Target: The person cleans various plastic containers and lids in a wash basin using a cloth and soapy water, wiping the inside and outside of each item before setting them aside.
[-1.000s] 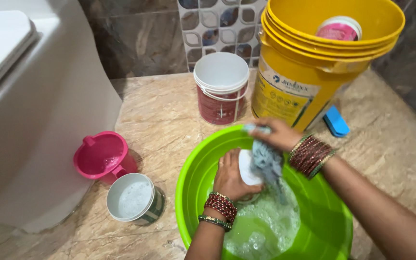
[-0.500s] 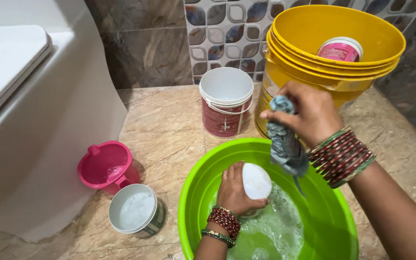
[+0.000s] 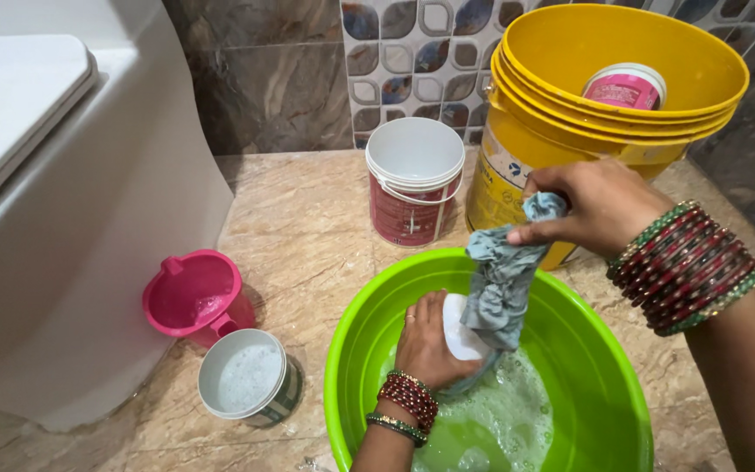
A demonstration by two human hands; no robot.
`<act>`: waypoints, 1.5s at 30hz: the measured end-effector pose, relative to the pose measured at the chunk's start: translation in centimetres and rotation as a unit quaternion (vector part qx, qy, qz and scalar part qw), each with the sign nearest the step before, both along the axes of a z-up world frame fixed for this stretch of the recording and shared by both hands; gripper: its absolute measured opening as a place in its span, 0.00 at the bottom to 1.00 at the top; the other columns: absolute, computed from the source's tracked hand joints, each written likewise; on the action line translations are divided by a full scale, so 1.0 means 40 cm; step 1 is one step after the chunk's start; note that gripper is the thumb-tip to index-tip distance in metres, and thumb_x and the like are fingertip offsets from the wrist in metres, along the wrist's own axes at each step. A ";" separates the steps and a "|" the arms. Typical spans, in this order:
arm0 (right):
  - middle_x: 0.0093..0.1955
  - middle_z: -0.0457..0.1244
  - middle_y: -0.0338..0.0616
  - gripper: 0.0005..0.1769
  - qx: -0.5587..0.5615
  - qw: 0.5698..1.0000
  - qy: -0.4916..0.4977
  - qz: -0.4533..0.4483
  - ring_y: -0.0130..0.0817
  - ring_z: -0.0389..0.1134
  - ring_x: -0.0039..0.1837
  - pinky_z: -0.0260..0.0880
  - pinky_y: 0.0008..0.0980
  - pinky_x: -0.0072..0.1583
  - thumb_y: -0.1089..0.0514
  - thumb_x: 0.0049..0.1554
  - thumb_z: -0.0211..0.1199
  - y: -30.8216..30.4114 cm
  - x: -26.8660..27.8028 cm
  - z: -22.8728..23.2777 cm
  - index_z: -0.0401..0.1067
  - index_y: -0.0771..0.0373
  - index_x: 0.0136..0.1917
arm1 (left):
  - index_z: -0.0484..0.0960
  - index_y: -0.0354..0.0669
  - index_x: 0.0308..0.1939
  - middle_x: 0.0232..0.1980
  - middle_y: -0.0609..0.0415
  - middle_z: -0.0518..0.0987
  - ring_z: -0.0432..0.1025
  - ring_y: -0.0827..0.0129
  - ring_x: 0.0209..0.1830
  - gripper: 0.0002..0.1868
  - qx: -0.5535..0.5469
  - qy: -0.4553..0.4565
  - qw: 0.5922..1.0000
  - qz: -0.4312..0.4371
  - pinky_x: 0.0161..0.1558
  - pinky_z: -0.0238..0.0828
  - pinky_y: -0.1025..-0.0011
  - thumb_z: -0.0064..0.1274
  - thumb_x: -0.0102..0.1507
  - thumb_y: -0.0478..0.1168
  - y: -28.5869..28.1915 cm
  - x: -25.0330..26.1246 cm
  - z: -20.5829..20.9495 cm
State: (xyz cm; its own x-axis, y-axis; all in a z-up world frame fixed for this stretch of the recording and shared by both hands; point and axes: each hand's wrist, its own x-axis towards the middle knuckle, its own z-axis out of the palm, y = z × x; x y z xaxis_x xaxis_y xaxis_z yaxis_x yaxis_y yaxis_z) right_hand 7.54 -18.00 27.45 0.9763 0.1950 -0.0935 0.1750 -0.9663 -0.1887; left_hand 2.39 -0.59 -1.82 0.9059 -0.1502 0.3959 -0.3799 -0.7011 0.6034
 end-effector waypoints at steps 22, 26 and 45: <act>0.50 0.69 0.36 0.20 0.338 0.897 0.096 0.269 0.23 0.67 0.56 0.69 0.27 0.58 0.49 0.53 0.71 -0.055 0.122 -0.147 0.74 0.60 0.54 | 0.76 0.32 0.62 0.57 0.50 0.81 0.74 0.70 0.58 0.26 -0.328 0.162 0.897 -0.247 0.61 0.69 0.71 0.58 0.65 0.45 -0.014 0.064 0.394; 0.58 0.67 0.34 0.29 0.379 0.851 0.227 0.283 0.24 0.67 0.60 0.72 0.31 0.60 0.54 0.51 0.75 -0.095 0.112 -0.113 0.70 0.58 0.63 | 0.80 0.36 0.59 0.50 0.50 0.83 0.75 0.72 0.49 0.19 -0.333 0.164 0.897 -0.238 0.53 0.72 0.71 0.55 0.67 0.41 0.023 0.070 0.431; 0.49 0.72 0.43 0.18 0.598 0.748 0.257 0.129 0.27 0.72 0.48 0.73 0.29 0.52 0.60 0.54 0.66 -0.186 0.132 -0.140 0.73 0.71 0.57 | 0.84 0.37 0.51 0.41 0.54 0.84 0.74 0.73 0.39 0.17 -0.215 0.192 0.947 -0.144 0.46 0.73 0.72 0.61 0.63 0.45 0.130 0.112 0.401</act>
State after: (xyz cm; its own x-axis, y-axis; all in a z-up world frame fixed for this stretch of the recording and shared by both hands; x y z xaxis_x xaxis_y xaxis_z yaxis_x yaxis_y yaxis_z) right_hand 12.83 -25.45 21.83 0.7866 0.6154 -0.0509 -0.0659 0.0017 -0.9978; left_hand 6.87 4.60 14.20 0.9415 -0.3124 0.1262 -0.2124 -0.2596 0.9421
